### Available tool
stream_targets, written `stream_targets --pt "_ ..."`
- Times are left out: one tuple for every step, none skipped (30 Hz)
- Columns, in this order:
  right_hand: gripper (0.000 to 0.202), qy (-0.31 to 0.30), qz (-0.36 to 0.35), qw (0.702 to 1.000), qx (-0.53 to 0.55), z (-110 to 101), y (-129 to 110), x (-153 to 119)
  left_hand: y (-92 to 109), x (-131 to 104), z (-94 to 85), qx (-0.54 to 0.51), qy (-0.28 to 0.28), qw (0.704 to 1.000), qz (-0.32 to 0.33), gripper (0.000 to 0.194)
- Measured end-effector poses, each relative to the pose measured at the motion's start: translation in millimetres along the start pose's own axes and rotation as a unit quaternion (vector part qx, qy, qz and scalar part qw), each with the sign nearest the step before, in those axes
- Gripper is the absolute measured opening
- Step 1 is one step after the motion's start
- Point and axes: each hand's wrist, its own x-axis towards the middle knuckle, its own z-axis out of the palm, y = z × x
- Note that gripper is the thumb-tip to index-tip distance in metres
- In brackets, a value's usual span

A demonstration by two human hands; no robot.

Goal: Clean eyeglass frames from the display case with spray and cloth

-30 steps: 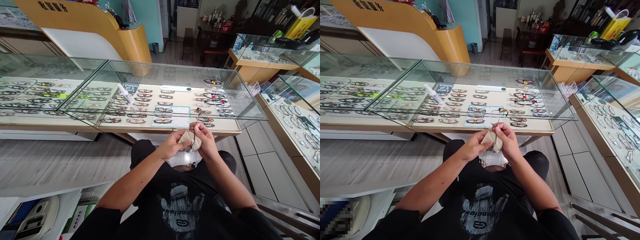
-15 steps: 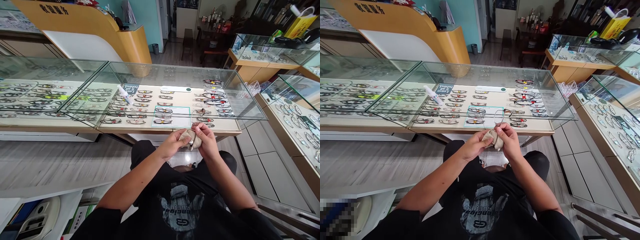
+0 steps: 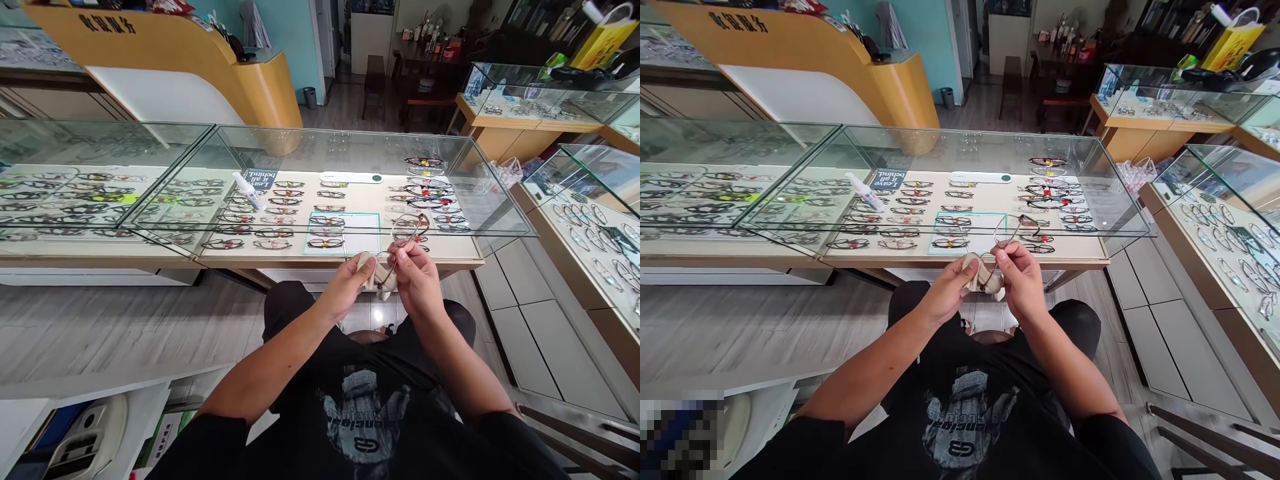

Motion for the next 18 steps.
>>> stream_targets --pt "0.028 0.001 -0.007 1.000 0.006 0.2 -5.6 1.3 0.9 0.1 -3.1 0.003 0.010 1.000 0.002 0.049" --pt "0.028 0.002 -0.015 1.000 0.012 0.1 -11.7 2.7 2.2 0.5 -7.0 0.003 0.021 1.000 -0.003 0.049" --pt "0.028 0.002 -0.022 1.000 0.017 -0.3 -18.0 4.1 4.2 1.3 -11.2 0.001 0.029 1.000 -0.013 0.049" --pt "0.029 0.001 -0.027 0.999 0.019 -1.2 -24.3 5.4 7.5 2.3 -15.7 -0.004 0.037 0.999 -0.027 0.050" --pt "0.029 -0.001 -0.027 1.000 0.016 -2.3 -30.3 6.7 12.3 3.7 -20.0 -0.010 0.042 0.998 -0.043 0.050" --pt "0.029 -0.006 -0.021 1.000 0.011 -3.7 -35.9 7.8 18.7 5.1 -23.8 -0.018 0.046 0.997 -0.057 0.050" --pt "0.030 -0.014 -0.011 1.000 0.005 -5.2 -40.9 8.9 26.9 6.7 -27.1 -0.025 0.049 0.996 -0.065 0.048" --pt "0.030 -0.024 -0.001 1.000 -0.001 -6.7 -45.3 9.8 36.7 8.2 -29.6 -0.030 0.053 0.996 -0.066 0.045" --pt "0.031 -0.034 0.007 0.999 -0.004 -8.2 -48.9 10.6 47.7 9.7 -31.4 -0.036 0.057 0.996 -0.061 0.042" --pt "0.031 -0.043 0.009 0.999 -0.005 -9.5 -51.8 11.2 59.7 11.0 -32.5 -0.041 0.063 0.996 -0.051 0.040" --pt "0.031 -0.051 0.008 0.999 -0.004 -10.6 -54.2 11.6 72.2 12.3 -33.2 -0.046 0.071 0.996 -0.037 0.039" --pt "0.030 -0.057 0.005 0.998 -0.002 -11.5 -56.1 11.7 84.6 13.6 -33.6 -0.049 0.081 0.995 -0.020 0.039" --pt "0.029 -0.063 0.003 0.998 0.000 -12.3 -57.6 11.7 96.7 15.1 -34.1 -0.050 0.090 0.995 0.000 0.038" --pt "0.028 -0.067 0.003 0.998 0.001 -12.9 -58.8 11.4 108.0 17.1 -34.9 -0.050 0.097 0.994 0.022 0.036" --pt "0.027 -0.072 0.006 0.997 0.001 -13.5 -59.7 11.0 118.3 19.8 -36.4 -0.048 0.102 0.993 0.046 0.035" --pt "0.027 -0.075 0.010 0.997 -0.001 -14.0 -60.5 10.6 127.7 23.3 -38.7 -0.045 0.106 0.991 0.068 0.033" --pt "0.028 -0.077 0.015 0.997 -0.004 -14.5 -61.0 10.1 135.9 27.9 -42.0 -0.040 0.109 0.989 0.089 0.031" --pt "0.029 -0.078 0.018 0.997 -0.008 -15.0 -61.4 9.6 142.8 33.3 -46.4 -0.032 0.114 0.987 0.107 0.029"
